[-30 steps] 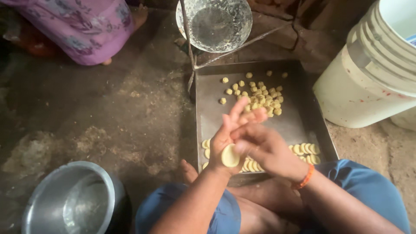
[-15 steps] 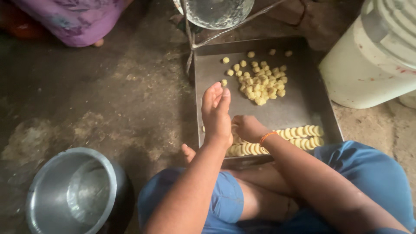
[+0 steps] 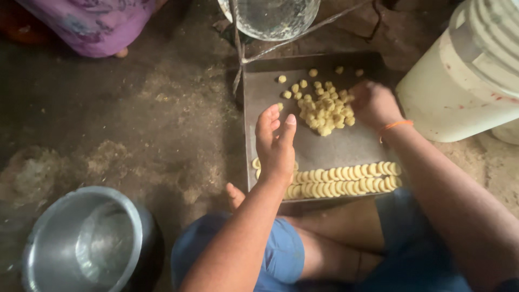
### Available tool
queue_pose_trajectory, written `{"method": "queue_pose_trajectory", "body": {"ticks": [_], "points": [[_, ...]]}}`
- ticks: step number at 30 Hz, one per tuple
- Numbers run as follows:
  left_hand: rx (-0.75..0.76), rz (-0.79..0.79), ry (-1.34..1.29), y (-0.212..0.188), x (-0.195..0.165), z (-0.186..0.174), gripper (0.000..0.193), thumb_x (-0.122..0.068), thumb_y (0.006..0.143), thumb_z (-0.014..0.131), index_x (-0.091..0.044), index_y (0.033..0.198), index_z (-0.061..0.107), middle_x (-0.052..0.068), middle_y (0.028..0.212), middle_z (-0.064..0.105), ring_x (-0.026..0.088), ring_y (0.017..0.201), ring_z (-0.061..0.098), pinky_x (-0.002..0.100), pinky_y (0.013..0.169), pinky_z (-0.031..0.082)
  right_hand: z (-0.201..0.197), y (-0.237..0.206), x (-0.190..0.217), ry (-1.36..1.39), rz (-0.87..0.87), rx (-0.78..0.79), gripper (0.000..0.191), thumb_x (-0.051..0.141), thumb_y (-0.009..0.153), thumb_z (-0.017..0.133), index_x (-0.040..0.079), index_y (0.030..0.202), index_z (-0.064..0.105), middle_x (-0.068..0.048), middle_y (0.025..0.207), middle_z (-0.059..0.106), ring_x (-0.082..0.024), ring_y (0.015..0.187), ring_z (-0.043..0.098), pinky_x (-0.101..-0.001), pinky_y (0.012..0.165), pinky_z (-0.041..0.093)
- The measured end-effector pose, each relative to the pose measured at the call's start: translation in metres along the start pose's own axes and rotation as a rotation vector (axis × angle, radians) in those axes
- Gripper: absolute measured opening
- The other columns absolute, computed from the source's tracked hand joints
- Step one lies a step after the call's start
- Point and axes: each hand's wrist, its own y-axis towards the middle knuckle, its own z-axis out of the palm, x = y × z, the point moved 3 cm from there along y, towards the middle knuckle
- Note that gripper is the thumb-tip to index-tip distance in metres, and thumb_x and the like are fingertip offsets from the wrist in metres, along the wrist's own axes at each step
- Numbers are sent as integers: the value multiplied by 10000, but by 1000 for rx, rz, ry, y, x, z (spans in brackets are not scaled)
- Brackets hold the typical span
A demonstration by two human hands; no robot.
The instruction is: The person sits on the ground and flattens small dough balls into round discs by pressing them between their palms, then places each flattened disc in rows on a metal tray alongside other finished discs.
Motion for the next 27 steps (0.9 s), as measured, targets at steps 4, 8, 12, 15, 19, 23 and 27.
{"method": "queue_pose_trajectory", "body": {"ticks": [4, 8, 12, 15, 19, 23, 27], "points": [[35, 12, 36, 1, 0, 4, 545, -337, 918, 690, -82, 1381, 554, 93, 1425, 559, 241, 1276, 531, 395, 1004, 479, 39, -27, 2, -20, 109, 308, 443, 309, 854, 692, 166, 1273, 695, -206, 1161, 690, -418, 1009, 667, -502, 874, 537], [33, 32, 87, 0, 4, 5, 520, -339, 933, 695, -86, 1372, 576, 80, 1433, 571, 243, 1278, 542, 389, 1010, 469, 98, -45, 25, -84, 33, 466, 415, 298, 903, 624, 163, 1294, 657, -170, 1214, 671, -374, 1081, 667, -489, 866, 553], [80, -1, 121, 1, 12, 7, 506, -331, 910, 706, -99, 1346, 592, 89, 1421, 555, 240, 1280, 534, 393, 1002, 472, 119, -36, 28, -157, 9, 385, 394, 302, 956, 598, 128, 1306, 647, -231, 1184, 662, -390, 992, 693, -469, 820, 570], [90, -21, 133, 3, 19, 5, 507, -352, 916, 699, -105, 1346, 591, 96, 1426, 550, 250, 1275, 544, 399, 1011, 490, 97, -27, 19, 2, 190, 455, 405, 380, 931, 685, 79, 1201, 670, -208, 1096, 722, -377, 981, 706, -452, 831, 562], [174, -243, -52, 6, 34, 10, 626, -449, 924, 626, -147, 1452, 480, 97, 1451, 520, 245, 1289, 521, 403, 1036, 441, 26, -19, 36, 294, 314, 278, 268, 263, 881, 751, 56, 1051, 738, -143, 986, 768, -305, 912, 746, -396, 813, 578], [277, -443, -253, 6, 47, 24, 754, -607, 933, 454, -205, 1560, 334, 11, 1544, 391, 175, 1347, 405, 409, 1024, 405, -20, -34, 90, 809, 216, 99, 339, 181, 837, 788, 80, 1147, 694, -74, 980, 742, -217, 877, 700, -357, 761, 552], [446, -309, -243, 3, 48, 26, 790, -670, 982, 413, -74, 1497, 463, 108, 1450, 533, 224, 1327, 500, 379, 1042, 447, -19, -70, 139, 676, -124, -88, 291, 111, 796, 786, 22, 1058, 695, -102, 979, 683, -223, 906, 631, -335, 749, 534]]}}
